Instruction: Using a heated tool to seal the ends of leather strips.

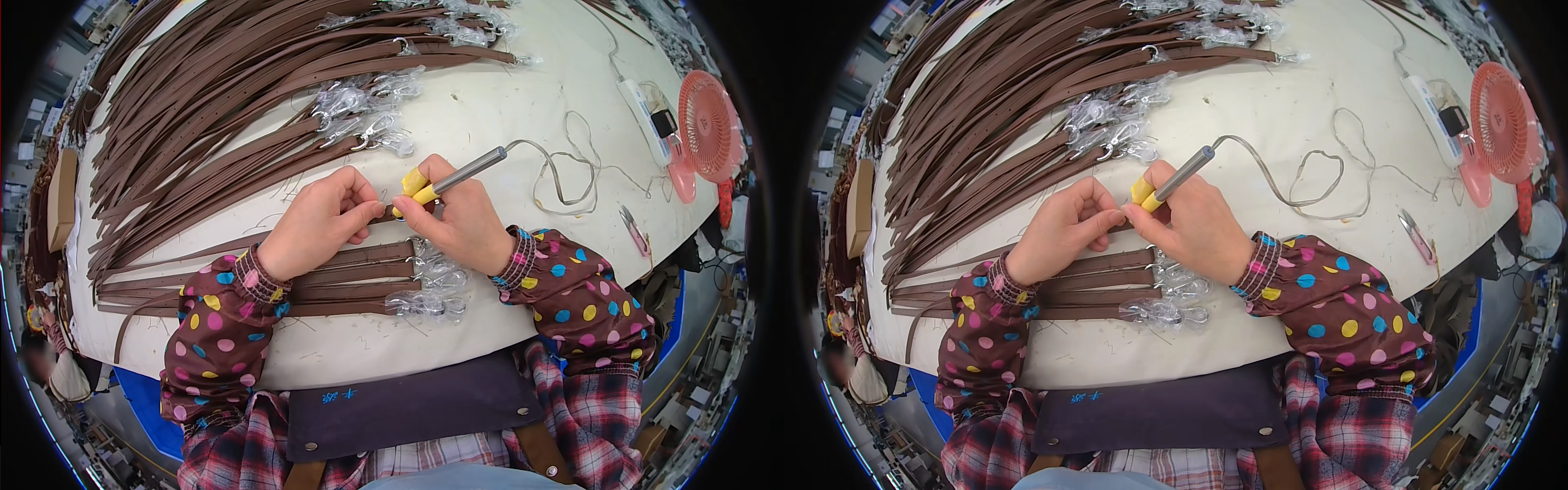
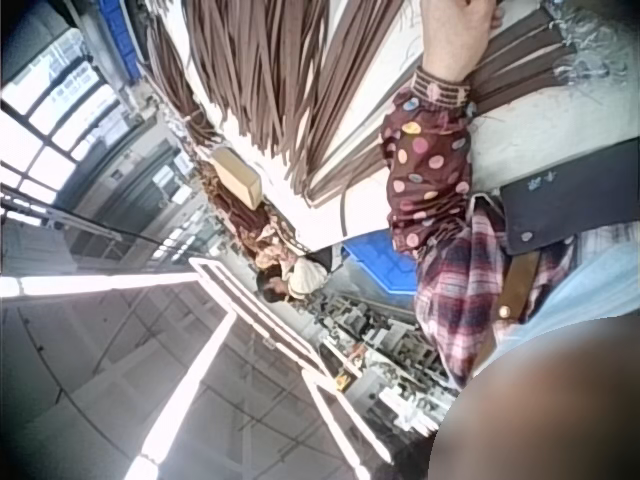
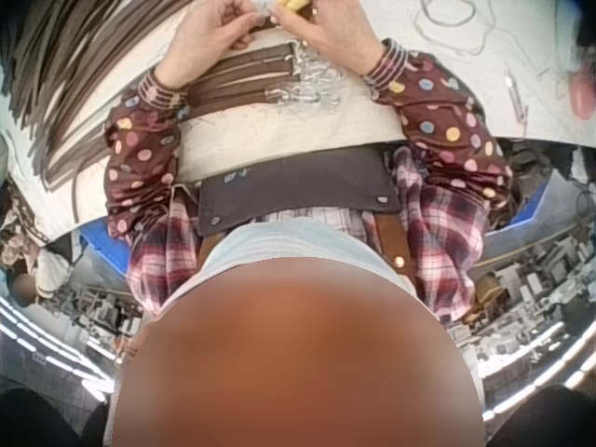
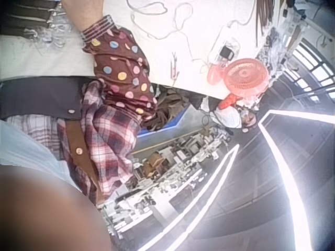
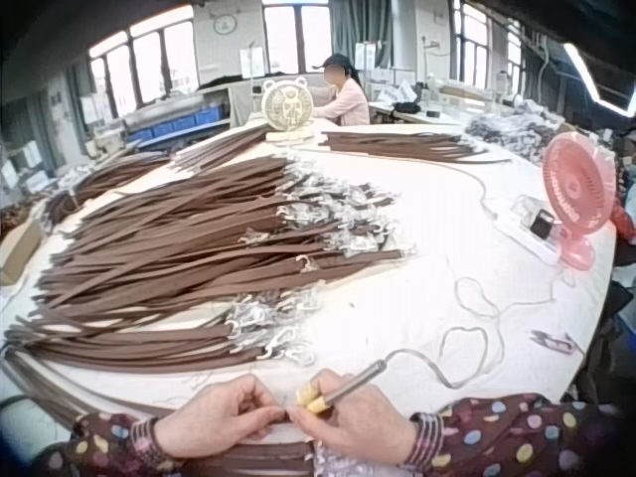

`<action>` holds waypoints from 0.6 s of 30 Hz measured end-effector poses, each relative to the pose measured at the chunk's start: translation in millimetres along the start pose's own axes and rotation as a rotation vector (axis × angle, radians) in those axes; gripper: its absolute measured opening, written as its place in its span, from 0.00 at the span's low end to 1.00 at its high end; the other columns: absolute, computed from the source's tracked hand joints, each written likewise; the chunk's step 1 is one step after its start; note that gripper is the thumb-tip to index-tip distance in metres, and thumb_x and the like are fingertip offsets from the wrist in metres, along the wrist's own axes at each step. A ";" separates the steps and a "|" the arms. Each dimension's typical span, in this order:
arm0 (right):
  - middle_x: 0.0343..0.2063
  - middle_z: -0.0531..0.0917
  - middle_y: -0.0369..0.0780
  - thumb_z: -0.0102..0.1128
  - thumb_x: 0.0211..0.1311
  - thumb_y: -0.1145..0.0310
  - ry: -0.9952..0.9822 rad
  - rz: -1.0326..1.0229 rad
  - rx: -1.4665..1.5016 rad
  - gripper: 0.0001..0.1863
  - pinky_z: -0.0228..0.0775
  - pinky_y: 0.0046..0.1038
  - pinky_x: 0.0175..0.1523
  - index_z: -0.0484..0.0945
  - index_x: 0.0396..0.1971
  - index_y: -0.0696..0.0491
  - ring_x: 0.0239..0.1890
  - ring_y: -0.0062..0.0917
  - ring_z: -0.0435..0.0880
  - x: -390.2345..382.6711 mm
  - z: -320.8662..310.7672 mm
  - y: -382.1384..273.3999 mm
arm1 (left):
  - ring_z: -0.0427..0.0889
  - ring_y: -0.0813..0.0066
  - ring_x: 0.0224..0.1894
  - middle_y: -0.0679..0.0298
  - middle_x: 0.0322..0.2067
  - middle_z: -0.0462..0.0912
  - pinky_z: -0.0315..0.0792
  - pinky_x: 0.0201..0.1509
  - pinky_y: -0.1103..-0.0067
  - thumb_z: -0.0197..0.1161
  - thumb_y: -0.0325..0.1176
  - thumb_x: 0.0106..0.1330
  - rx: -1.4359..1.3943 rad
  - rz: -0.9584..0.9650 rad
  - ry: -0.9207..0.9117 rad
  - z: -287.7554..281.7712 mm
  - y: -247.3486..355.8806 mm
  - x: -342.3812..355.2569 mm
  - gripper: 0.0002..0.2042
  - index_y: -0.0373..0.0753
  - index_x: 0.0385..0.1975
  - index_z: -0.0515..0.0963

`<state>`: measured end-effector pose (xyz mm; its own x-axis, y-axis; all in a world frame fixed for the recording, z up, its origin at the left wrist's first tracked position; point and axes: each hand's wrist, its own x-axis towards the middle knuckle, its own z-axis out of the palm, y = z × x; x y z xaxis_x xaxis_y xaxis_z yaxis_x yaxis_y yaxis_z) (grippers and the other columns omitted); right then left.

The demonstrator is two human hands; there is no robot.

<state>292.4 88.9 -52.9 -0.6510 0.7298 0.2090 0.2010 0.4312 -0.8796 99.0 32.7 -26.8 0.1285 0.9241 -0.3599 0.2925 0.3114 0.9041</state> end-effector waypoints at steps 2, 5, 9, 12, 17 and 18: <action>0.25 0.76 0.37 0.60 0.60 0.70 0.006 0.001 0.007 0.11 0.69 0.18 0.28 0.66 0.34 0.58 0.25 0.16 0.76 -0.1 0.0 -0.9 | 0.75 0.85 0.24 0.68 0.24 0.75 0.73 0.27 0.86 0.59 0.30 0.65 -0.002 -0.004 0.001 0.1 0.1 -0.2 0.07 0.33 0.32 0.69; 0.24 0.75 0.36 0.60 0.60 0.71 0.024 0.021 0.045 0.11 0.68 0.18 0.28 0.66 0.33 0.57 0.25 0.15 0.75 0.5 -0.3 -3.4 | 0.75 0.85 0.24 0.68 0.24 0.75 0.73 0.27 0.86 0.58 0.30 0.65 -0.017 -0.008 0.012 0.5 -0.1 -0.5 0.07 0.33 0.32 0.69; 0.24 0.75 0.35 0.59 0.60 0.71 0.032 0.061 0.083 0.10 0.68 0.17 0.29 0.66 0.33 0.57 0.25 0.14 0.74 1.1 -0.2 -2.8 | 0.75 0.85 0.23 0.68 0.23 0.75 0.72 0.25 0.86 0.58 0.29 0.65 -0.021 0.000 0.058 2.9 -1.4 0.0 0.07 0.33 0.31 0.68; 0.24 0.75 0.35 0.59 0.60 0.71 0.035 0.043 0.077 0.10 0.68 0.17 0.29 0.66 0.33 0.57 0.25 0.13 0.74 1.5 0.1 -2.0 | 0.75 0.85 0.23 0.67 0.23 0.75 0.72 0.25 0.86 0.58 0.29 0.65 -0.042 0.012 0.081 4.2 -2.4 0.9 0.07 0.33 0.31 0.68; 0.24 0.75 0.35 0.59 0.61 0.71 0.038 0.041 0.063 0.10 0.67 0.17 0.28 0.67 0.33 0.57 0.25 0.13 0.74 1.2 0.2 -1.9 | 0.75 0.85 0.24 0.67 0.24 0.75 0.72 0.24 0.86 0.58 0.28 0.64 -0.074 0.026 0.101 4.8 -3.8 1.0 0.07 0.33 0.32 0.68; 0.25 0.75 0.35 0.59 0.61 0.71 0.041 0.054 0.080 0.10 0.67 0.17 0.28 0.67 0.33 0.57 0.25 0.13 0.74 0.9 0.3 -2.2 | 0.75 0.84 0.24 0.67 0.25 0.75 0.72 0.24 0.86 0.59 0.28 0.64 -0.065 0.028 0.104 4.9 -3.8 0.7 0.07 0.33 0.32 0.68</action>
<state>291.2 88.5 -50.8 -0.6100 0.7726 0.1763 0.1745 0.3480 -0.9211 102.7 31.1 -31.6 0.0356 0.9496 -0.3113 0.2281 0.2956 0.9277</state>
